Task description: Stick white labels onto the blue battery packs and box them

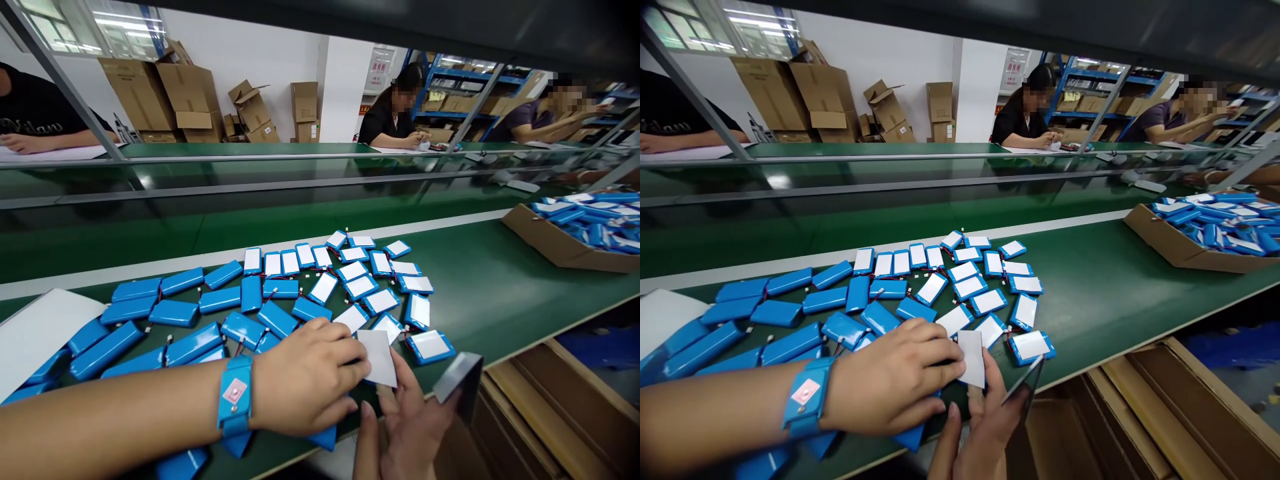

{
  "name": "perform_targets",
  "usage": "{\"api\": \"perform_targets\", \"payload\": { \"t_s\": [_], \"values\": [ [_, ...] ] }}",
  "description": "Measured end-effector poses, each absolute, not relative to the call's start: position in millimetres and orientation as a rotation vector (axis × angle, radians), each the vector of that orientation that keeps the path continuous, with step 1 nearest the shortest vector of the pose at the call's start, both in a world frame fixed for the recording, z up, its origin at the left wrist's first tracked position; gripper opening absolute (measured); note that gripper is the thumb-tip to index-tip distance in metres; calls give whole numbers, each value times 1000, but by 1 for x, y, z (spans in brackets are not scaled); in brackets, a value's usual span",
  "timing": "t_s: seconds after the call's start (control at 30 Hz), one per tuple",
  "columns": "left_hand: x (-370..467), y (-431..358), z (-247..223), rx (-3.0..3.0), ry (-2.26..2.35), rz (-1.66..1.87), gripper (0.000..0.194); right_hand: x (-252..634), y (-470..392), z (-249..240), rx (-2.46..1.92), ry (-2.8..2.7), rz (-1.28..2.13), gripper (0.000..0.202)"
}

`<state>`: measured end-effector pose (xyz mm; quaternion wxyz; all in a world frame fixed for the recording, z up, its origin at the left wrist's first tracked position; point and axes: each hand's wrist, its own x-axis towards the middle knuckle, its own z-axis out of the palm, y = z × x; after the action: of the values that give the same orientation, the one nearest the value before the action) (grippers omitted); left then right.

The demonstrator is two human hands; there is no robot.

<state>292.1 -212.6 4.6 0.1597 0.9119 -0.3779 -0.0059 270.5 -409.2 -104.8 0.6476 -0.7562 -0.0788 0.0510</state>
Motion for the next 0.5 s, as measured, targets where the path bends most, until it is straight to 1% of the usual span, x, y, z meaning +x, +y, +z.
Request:
{"api": "perform_targets", "payload": {
  "t_s": [0.07,0.13,0.2,0.27,0.33,0.4,0.5],
  "values": [
    [292,-216,0,2617,-1098,1,41,271,-410,-114,-1892,-214,77,82],
    [292,-218,-4,2631,-1118,30,39,270,-413,-115,-2084,-265,-3,86],
    [292,-220,-6,2642,-1143,59,35,268,-417,-106,-2298,-369,-182,85],
    [292,-222,-4,2657,-1163,89,30,264,-420,-89,-2528,-413,-374,81],
    [292,-225,-1,2669,-1186,114,22,261,-421,-72,-2734,-383,-483,77],
    [293,-231,3,2683,-1236,127,21,261,-423,-61,-2803,-301,-561,74],
    [295,-239,5,2689,-1305,154,23,271,-430,-57,-2735,-131,-923,80]
  ]
}}
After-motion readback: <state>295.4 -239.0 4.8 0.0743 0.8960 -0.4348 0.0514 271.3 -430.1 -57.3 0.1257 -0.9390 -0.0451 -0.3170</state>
